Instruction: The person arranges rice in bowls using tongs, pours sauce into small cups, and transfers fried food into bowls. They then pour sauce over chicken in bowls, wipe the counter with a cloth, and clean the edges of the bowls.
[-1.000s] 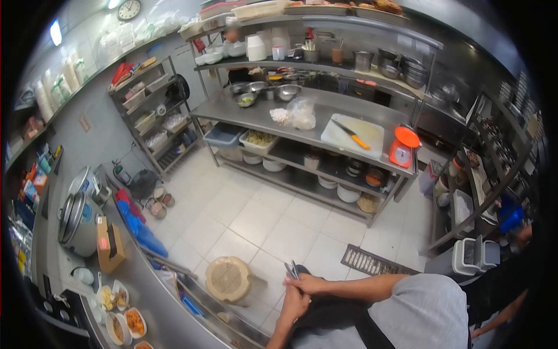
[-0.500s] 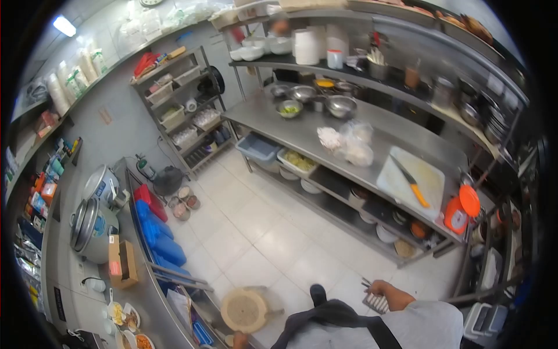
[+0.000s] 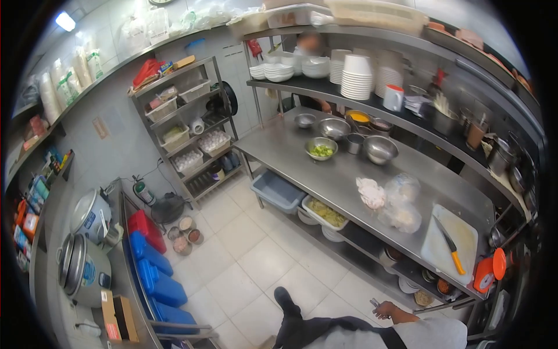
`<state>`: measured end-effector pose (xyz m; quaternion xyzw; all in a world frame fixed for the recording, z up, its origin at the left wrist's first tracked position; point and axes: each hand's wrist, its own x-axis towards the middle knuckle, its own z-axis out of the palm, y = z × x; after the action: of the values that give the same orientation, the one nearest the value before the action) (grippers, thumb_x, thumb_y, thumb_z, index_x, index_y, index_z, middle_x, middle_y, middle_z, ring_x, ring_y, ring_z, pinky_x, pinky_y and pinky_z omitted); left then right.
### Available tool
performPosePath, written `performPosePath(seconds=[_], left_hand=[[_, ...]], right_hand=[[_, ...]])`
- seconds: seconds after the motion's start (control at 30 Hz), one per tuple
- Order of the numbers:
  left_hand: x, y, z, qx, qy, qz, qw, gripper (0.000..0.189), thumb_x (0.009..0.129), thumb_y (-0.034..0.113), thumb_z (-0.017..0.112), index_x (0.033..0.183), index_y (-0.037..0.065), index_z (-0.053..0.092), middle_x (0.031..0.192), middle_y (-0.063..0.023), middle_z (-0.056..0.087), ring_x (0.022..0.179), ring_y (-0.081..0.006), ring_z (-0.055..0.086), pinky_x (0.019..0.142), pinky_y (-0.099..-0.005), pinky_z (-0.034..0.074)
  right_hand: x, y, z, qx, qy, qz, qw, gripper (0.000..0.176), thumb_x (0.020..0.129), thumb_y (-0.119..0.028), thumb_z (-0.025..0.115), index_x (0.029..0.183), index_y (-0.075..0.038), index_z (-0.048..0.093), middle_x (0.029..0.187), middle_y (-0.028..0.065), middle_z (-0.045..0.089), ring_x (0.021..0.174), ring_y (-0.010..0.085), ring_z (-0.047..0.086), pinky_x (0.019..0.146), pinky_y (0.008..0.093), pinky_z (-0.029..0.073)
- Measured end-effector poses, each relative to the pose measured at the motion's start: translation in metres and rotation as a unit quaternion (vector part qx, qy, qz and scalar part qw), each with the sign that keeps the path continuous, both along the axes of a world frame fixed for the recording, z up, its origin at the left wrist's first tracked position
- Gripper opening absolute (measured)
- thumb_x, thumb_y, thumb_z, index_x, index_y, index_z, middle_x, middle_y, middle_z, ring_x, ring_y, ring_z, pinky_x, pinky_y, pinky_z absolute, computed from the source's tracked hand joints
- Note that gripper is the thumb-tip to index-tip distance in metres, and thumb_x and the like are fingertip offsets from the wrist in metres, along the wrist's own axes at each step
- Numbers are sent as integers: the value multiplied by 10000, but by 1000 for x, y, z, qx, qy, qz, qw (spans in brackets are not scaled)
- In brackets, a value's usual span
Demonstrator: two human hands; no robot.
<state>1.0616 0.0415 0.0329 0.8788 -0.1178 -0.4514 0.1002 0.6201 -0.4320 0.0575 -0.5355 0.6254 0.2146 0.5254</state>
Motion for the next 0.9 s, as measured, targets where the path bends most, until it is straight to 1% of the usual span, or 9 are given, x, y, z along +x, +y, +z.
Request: performPosePath(seconds=[0.1,0.13,0.2,0.4,0.47,0.53,0.7,0.8,0.9], left_hand=[[167,-113,-12,56,-114,-385,914,487,946,457,563,1251,92,668,1295,-141,661,1203,-311,616,1020,-461,485],[228,-163,-4,-48,-3,-56,997,467,918,449,532,1170,92,695,1172,-187,705,1148,-380,636,906,-480,536],[334,-294,57,-184,-289,-127,931,527,970,522,520,1218,83,672,1148,-178,707,1105,-380,649,921,-489,530],[472,-647,400,-498,-344,-251,755,488,887,383,716,1228,39,658,1149,-209,699,1076,-394,662,931,-444,521],[481,-730,485,-528,-368,-289,709,423,883,313,710,1202,38,674,1174,-209,687,1110,-385,647,958,-427,513],[486,-793,550,-577,-406,-332,626,378,868,247,700,1175,26,679,1162,-214,688,1109,-382,645,950,-435,517],[520,-918,646,-452,-549,-426,560,241,860,192,635,1059,88,721,958,-193,729,926,-397,697,832,-492,552],[564,-986,667,-450,-579,-438,520,241,876,185,574,1035,89,729,946,-207,725,912,-403,699,830,-500,554],[609,-1046,665,-548,-564,-425,449,247,879,178,552,1003,53,725,958,-240,715,940,-412,693,850,-502,548]], right_hand=[[83,-43,34,-15,-5,6,1000,343,863,-293,758,978,28,722,885,107,749,693,187,717,560,327,575],[110,-51,40,-2,-14,29,999,364,877,-303,754,1026,27,718,934,115,752,749,194,731,584,331,583],[169,-87,59,-45,-21,131,990,388,874,-341,731,966,36,736,882,119,759,682,206,734,584,318,591],[282,-127,69,-124,-108,-59,985,406,897,-375,687,926,24,753,891,99,764,719,183,743,622,332,602],[288,-142,47,-211,-9,318,924,279,865,-307,703,971,-57,768,868,75,762,731,204,740,645,367,597],[270,-156,-20,-219,-90,363,901,222,810,-255,713,993,-146,775,797,71,744,729,255,732,685,419,583],[305,-146,-9,-5,-23,-217,976,329,811,-125,794,1126,-55,729,697,71,663,609,181,648,536,315,511],[310,-139,-55,-175,-126,-94,972,339,800,-111,777,1130,-46,728,703,85,671,541,179,613,482,335,480],[377,-134,17,-138,-101,-404,899,276,790,-89,714,1057,-21,731,767,105,723,542,178,632,459,320,482]])
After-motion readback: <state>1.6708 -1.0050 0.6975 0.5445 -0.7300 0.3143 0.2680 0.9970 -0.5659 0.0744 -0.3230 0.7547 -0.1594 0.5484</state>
